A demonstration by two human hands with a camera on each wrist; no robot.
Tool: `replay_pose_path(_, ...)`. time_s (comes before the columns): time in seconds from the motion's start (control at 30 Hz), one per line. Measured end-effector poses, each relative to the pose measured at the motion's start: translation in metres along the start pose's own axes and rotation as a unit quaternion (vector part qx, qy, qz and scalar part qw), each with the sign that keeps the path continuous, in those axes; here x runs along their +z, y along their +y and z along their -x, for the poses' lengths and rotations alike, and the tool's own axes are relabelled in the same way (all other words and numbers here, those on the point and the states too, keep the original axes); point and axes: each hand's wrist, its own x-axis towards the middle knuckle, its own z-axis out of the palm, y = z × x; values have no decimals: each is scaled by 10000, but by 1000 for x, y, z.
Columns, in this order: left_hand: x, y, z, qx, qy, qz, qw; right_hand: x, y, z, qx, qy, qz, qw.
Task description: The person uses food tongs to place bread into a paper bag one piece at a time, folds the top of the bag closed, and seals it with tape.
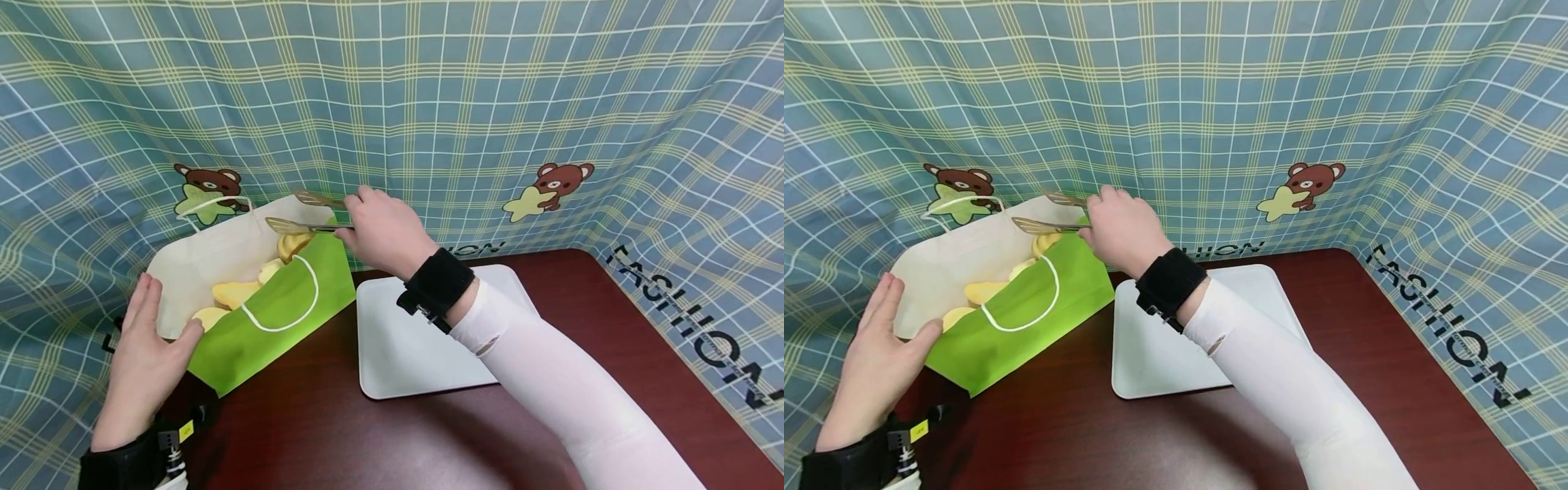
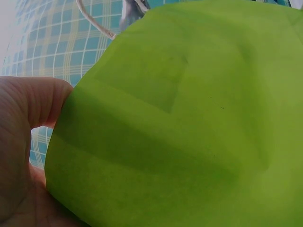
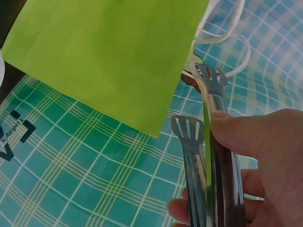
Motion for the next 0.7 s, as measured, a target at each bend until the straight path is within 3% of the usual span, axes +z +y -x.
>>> replay_pose_path(0.17,-1,0,1,-6,-16,44,10000,-5,17,23,204,402,-552,9975)
replay_pose_path(0.33,0,1,-1,43,-27,64,10000,-6,55,55,750,652,-853,9914)
replay_pose_path(0.7,1,1,-2,41,56,59,10000,16,154,137,1892,362,-942,9767)
